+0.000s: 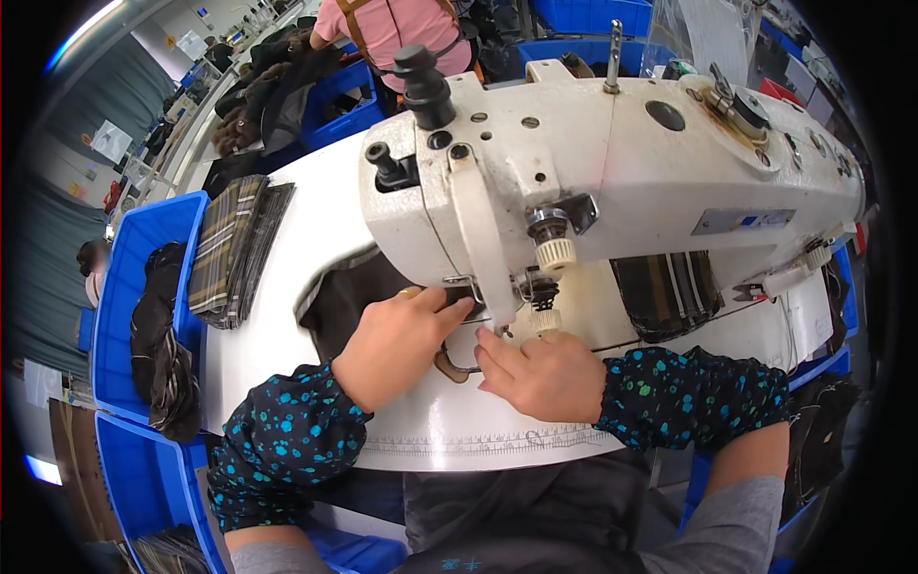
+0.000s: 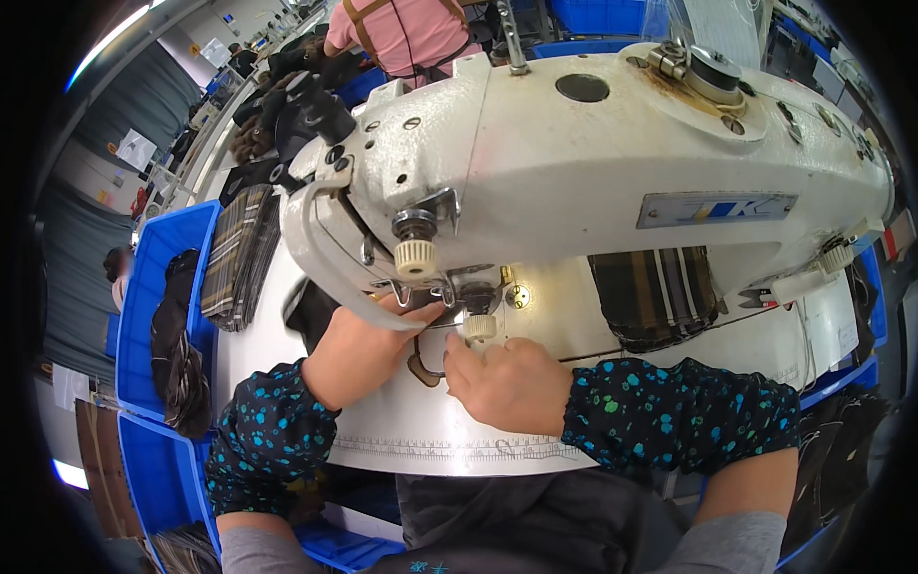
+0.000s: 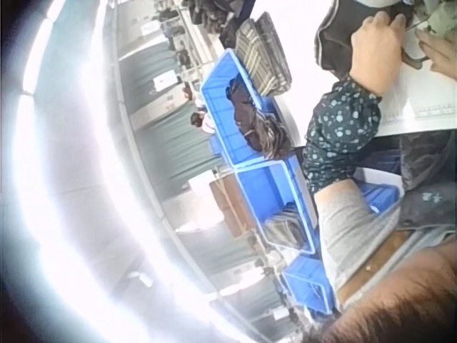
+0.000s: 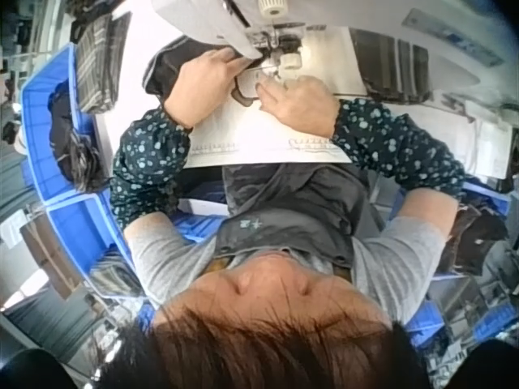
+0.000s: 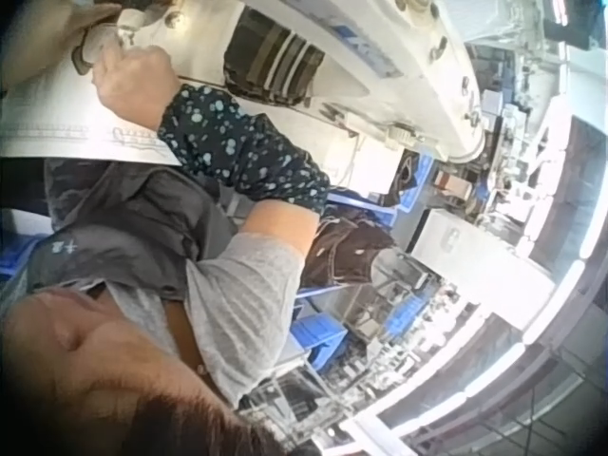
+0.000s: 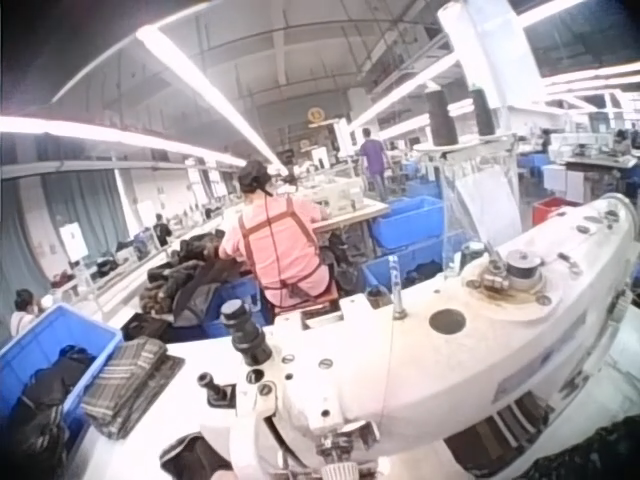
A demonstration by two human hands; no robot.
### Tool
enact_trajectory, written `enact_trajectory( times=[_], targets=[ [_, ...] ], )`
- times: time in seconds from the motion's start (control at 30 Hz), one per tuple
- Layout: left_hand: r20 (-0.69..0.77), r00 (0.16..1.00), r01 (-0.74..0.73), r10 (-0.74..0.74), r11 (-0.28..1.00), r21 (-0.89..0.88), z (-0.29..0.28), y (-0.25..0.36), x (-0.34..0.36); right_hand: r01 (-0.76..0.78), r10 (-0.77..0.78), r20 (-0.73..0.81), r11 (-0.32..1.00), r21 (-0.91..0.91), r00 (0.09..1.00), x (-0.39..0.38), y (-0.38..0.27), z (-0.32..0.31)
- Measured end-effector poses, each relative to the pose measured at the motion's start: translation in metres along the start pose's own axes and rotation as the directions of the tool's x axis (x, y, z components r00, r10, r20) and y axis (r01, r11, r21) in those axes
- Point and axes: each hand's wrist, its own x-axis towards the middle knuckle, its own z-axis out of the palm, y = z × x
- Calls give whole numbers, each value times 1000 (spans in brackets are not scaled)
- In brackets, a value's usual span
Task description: Using an industrial sewing machine to stitch a leather or fabric bag.
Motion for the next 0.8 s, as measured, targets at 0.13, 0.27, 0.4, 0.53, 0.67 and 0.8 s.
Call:
enact_trajectory(
  times=[0.13,0.27,0.4,0.53,0.67,0.8],
  targets=[
    [143,989,122,-43,784,-609,-10,8,10,57,-64,-82,994,-91,995,0,-2,-4],
    [246,955,284,-167,757,-589,-10,18,8,131,-134,-44,990,-56,990,-2,-5,-4],
    [111,972,235,-208,889,-392,-4,38,1,182,-182,-7,982,-42,983,-2,-7,-1],
    [25,979,202,-204,978,50,-11,49,0,243,-245,-62,969,-44,967,-3,-12,-1],
    [124,981,161,-149,982,-94,-6,48,1,204,-205,-20,978,-46,979,-4,-17,-2],
    [96,989,133,-110,950,-282,-2,40,2,183,-184,-3,982,-52,983,-5,-18,-6]
  ],
)
